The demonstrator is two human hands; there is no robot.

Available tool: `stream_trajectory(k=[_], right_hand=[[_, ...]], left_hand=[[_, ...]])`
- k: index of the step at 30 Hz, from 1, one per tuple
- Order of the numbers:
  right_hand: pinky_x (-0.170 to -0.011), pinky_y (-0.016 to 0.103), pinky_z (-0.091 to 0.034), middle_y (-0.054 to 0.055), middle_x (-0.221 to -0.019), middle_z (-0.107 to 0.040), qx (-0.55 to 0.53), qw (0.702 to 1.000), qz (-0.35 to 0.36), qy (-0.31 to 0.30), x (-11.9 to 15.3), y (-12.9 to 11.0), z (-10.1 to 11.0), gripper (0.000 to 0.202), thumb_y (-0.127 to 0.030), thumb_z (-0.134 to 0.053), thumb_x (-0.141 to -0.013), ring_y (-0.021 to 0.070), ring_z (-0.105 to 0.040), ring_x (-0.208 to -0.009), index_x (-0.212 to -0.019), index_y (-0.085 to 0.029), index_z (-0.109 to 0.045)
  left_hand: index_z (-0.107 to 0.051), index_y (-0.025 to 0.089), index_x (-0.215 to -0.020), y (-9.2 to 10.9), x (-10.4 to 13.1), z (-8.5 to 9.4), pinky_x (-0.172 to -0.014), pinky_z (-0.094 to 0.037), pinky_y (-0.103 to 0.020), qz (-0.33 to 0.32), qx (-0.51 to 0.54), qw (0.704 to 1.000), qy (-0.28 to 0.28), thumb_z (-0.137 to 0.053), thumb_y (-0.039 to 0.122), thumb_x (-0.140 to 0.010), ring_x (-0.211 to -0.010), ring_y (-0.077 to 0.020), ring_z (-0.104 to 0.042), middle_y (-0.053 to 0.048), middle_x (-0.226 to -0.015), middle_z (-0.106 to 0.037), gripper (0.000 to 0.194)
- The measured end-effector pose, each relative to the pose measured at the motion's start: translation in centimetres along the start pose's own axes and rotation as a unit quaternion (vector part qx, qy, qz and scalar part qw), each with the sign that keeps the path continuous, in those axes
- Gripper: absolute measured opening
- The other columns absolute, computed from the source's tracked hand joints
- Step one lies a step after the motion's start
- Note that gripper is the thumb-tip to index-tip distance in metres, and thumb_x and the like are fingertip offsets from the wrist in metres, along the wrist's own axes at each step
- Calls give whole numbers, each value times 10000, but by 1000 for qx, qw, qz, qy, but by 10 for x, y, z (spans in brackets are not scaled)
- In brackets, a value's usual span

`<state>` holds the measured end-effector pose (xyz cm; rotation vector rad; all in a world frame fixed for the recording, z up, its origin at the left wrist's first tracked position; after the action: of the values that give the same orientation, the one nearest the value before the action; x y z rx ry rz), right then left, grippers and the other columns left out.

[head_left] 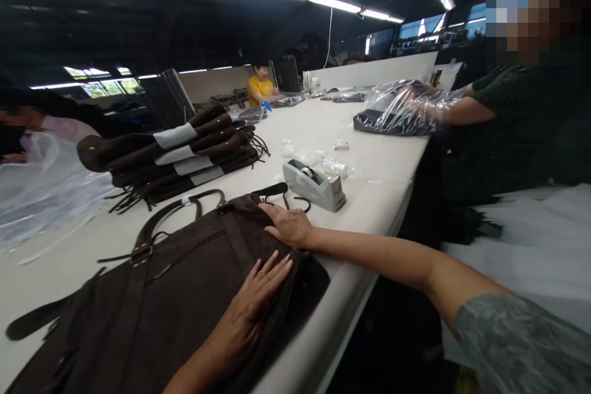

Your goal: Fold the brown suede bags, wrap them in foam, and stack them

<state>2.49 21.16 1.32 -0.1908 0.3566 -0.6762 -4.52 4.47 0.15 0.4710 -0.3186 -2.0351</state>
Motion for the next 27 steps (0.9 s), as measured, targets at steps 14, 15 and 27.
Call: stream_trajectory(k=[14, 15, 27], right_hand=[[-1194, 430, -170, 100, -1533, -301, -106, 969, 166, -149, 96, -38, 20, 578, -391, -455, -1002, 212, -218, -1436, -1509, -159, -305], [-1193, 442, -177, 96, -1539, -281, -86, 975, 159, -127, 102, -30, 13, 572, -383, -434, -1006, 209, -210, -1439, -1516, -167, -289], [-1123, 411, -356, 33, -1454, -433, 45, 937, 343, 38, 118, -32, -1, 628, -143, -444, -878, 197, -457, -1308, -1485, -284, -366]], left_hand=[[-422, 485, -1346, 16, 4, 9, -1191, -150, -557, 42, -14, 997, -65, -356, 146, -935, -1435, -177, -259, 95, -1525, -324, 537], [-396, 486, -1361, 12, 12, 13, -1194, -183, -526, 78, -48, 994, -54, -361, 122, -919, -1435, -161, -253, 104, -1532, -306, 574], [-514, 86, -1340, 4, 161, 36, -1031, -407, -598, 549, -378, 724, 180, -372, 269, -913, -1309, -408, -430, -233, -1382, -491, 486]])
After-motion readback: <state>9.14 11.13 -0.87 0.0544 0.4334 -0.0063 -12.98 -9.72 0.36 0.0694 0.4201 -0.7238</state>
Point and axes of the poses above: each hand's wrist, its own x-axis away from the middle knuckle, its own z-axis out of the back of the hand, y = z × x, the point moved 5 cm from there along -x, towards the middle knuckle
